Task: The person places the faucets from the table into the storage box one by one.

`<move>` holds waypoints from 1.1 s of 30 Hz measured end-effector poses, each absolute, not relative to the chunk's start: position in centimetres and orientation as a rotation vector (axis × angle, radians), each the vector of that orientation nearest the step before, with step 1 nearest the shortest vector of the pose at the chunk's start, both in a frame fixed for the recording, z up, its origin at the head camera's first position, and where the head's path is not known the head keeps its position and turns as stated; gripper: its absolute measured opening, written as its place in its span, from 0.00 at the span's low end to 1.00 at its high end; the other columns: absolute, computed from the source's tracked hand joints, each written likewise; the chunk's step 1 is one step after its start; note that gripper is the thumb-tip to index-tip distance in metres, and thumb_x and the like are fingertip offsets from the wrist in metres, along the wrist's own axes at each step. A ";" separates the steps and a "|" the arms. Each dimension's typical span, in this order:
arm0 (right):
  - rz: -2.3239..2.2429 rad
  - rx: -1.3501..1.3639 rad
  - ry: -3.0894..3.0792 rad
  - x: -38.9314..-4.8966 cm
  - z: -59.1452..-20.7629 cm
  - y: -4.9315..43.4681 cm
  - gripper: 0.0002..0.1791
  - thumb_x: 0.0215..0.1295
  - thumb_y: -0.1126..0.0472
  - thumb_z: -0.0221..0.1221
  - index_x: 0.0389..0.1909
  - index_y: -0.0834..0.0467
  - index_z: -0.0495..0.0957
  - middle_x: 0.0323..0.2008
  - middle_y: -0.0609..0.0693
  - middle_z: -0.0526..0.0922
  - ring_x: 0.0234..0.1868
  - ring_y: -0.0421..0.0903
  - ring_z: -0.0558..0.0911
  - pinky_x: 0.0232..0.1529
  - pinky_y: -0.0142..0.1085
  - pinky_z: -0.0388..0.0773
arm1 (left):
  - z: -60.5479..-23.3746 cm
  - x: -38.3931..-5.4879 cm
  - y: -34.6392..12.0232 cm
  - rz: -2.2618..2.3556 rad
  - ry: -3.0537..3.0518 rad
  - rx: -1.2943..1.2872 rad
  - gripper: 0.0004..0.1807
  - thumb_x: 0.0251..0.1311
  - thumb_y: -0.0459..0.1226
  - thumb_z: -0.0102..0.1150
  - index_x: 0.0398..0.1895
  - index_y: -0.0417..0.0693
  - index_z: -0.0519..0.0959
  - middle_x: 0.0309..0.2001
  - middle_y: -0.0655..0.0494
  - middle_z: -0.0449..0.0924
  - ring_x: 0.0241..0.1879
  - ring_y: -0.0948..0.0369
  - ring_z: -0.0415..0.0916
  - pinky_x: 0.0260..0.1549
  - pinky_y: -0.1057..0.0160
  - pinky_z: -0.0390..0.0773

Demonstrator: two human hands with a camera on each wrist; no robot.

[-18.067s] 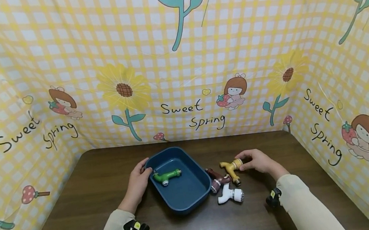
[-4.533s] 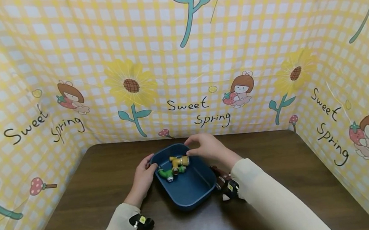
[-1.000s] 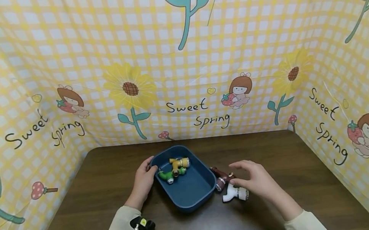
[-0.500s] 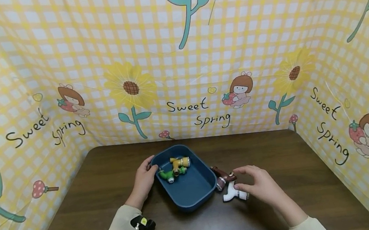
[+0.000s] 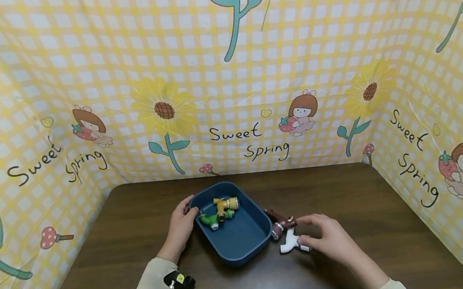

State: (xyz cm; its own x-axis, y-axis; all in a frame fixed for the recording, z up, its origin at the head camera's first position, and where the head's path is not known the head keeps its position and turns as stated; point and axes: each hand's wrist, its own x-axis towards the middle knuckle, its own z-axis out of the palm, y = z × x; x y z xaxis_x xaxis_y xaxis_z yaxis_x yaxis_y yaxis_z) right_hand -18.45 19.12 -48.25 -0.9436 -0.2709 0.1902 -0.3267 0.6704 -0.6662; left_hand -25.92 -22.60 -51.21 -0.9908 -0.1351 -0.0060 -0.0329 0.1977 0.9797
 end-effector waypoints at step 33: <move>1.042 0.424 -2.855 -17.9 -50.2 20.1 0.25 0.52 0.49 0.77 0.51 0.51 0.86 0.50 0.42 0.87 0.59 0.52 0.81 0.63 0.55 0.72 | -51.3 -26.0 -22.7 -1.921 -2.375 0.155 0.27 0.76 0.37 0.50 0.76 0.46 0.66 0.72 0.40 0.69 0.70 0.49 0.67 0.68 0.48 0.67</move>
